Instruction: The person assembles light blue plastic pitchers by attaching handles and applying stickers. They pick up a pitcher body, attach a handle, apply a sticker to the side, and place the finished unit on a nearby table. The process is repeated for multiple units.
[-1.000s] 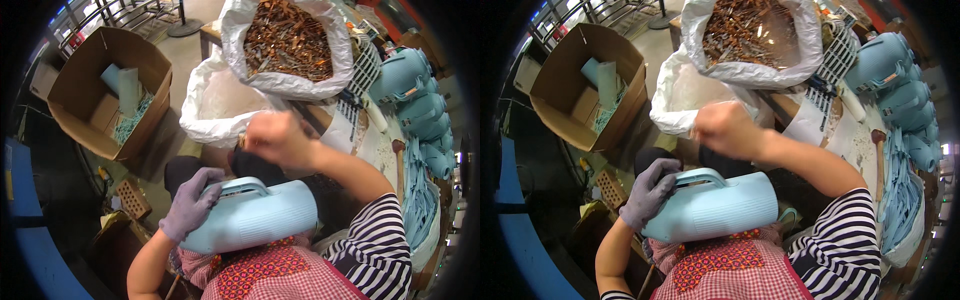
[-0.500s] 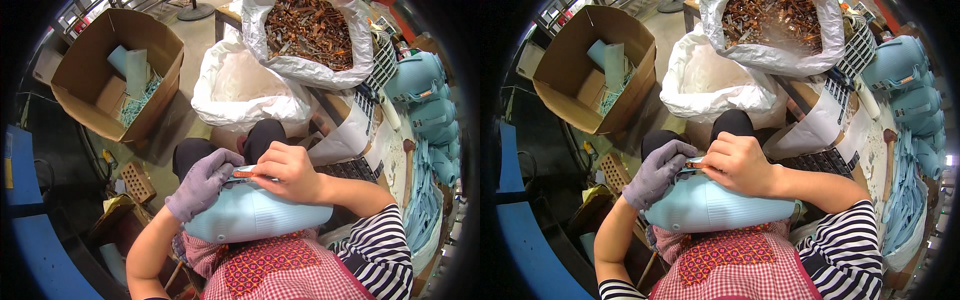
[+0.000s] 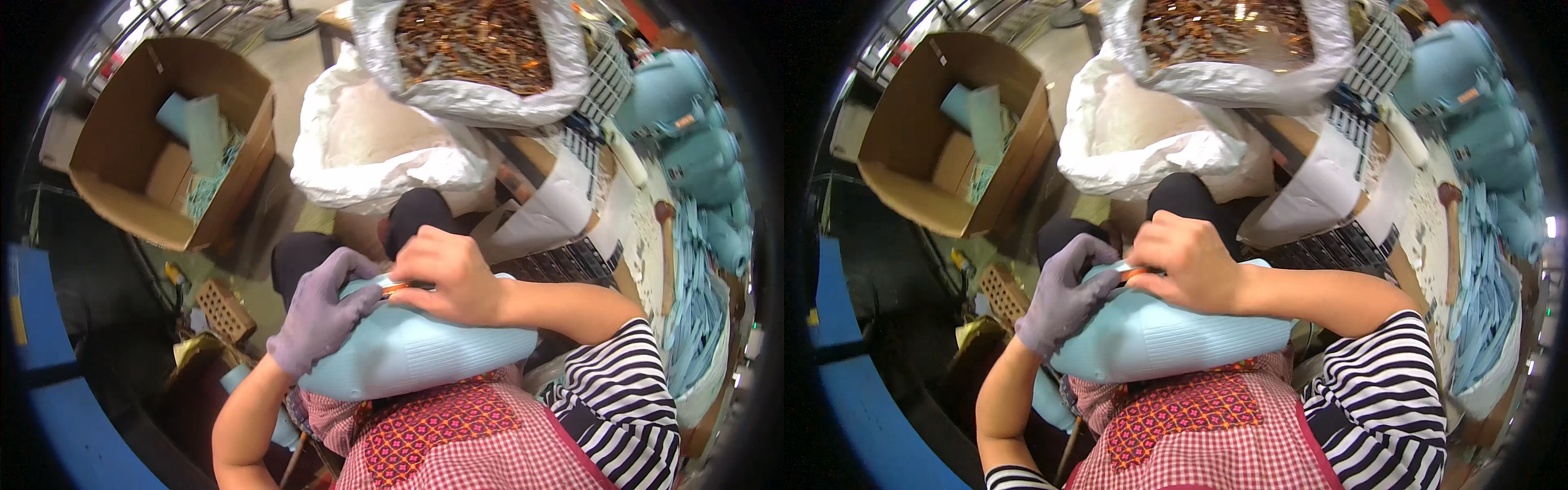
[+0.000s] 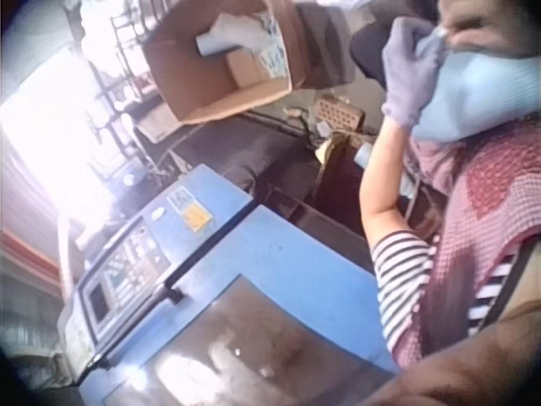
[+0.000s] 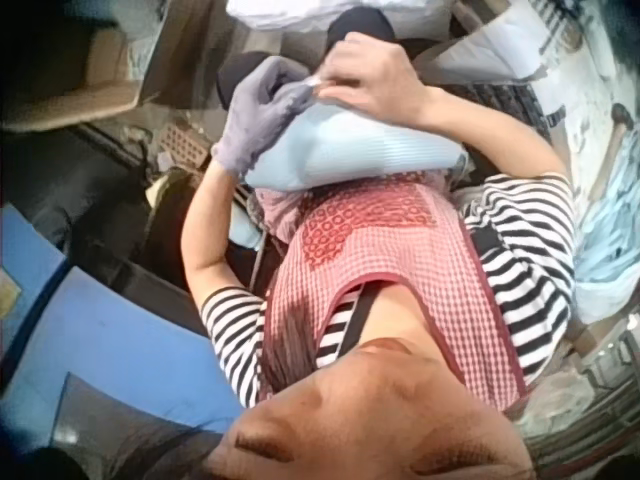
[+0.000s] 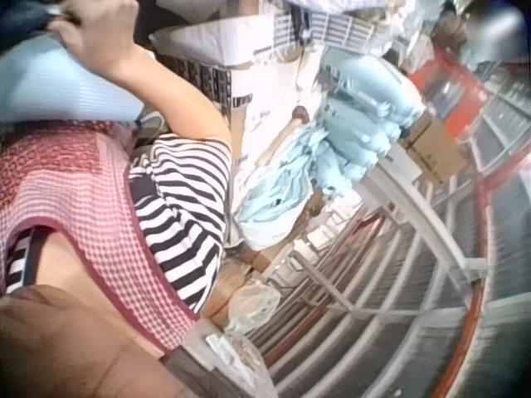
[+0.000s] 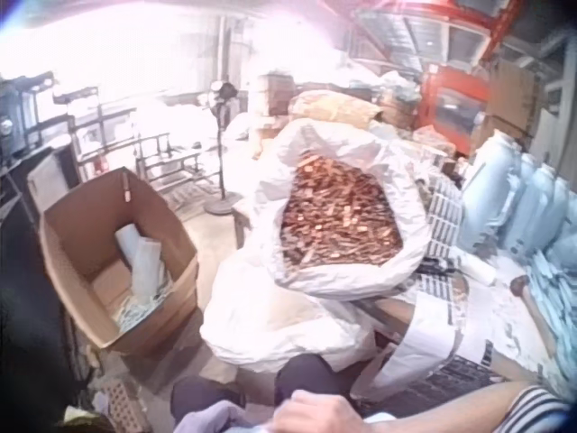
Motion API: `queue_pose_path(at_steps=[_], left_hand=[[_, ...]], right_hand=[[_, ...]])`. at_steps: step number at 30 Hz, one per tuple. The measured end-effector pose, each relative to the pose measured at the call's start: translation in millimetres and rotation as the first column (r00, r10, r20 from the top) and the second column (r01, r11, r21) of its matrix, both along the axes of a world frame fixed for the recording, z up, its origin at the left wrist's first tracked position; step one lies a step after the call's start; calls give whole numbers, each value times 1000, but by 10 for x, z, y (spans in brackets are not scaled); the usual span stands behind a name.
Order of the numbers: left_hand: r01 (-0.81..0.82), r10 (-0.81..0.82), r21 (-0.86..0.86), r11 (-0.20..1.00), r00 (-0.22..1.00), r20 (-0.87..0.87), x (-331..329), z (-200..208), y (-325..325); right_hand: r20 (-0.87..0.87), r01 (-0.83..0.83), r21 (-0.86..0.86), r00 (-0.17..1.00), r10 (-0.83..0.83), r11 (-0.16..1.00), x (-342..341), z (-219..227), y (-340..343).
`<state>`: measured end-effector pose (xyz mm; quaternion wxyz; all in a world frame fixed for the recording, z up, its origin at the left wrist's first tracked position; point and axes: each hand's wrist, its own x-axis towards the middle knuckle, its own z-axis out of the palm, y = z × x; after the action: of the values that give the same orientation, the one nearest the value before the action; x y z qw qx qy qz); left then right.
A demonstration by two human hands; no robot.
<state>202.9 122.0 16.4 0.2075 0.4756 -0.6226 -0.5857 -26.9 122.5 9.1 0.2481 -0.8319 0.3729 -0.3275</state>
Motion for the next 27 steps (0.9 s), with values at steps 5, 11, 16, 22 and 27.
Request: queue_pose_path(at_steps=[5, 11, 16, 22, 27], left_hand=[[256, -249, -184, 949, 967, 59, -265, 224, -50], [55, -134, -313, 948, 962, -239, -914, 154, -159], [102, -169, -376, 921, 974, -150, -2157, -89, -675], [149, -174, -339, 929, 984, -44, -2279, -85, -831], [105, -130, -298, 949, 989, -64, -2304, -77, -804]], right_hand=[[6, -12, 585, 1000, 11, 811, -558, 100, 225], [24, 426, 553, 851, -525, 716, -2033, 560, 762], [113, 964, 81, 245, -963, 254, -4196, 391, 791], [-515, 929, -355, -290, -807, -108, -5261, 222, 652], [23, 691, 325, 677, -736, 645, -4154, 620, 586]])
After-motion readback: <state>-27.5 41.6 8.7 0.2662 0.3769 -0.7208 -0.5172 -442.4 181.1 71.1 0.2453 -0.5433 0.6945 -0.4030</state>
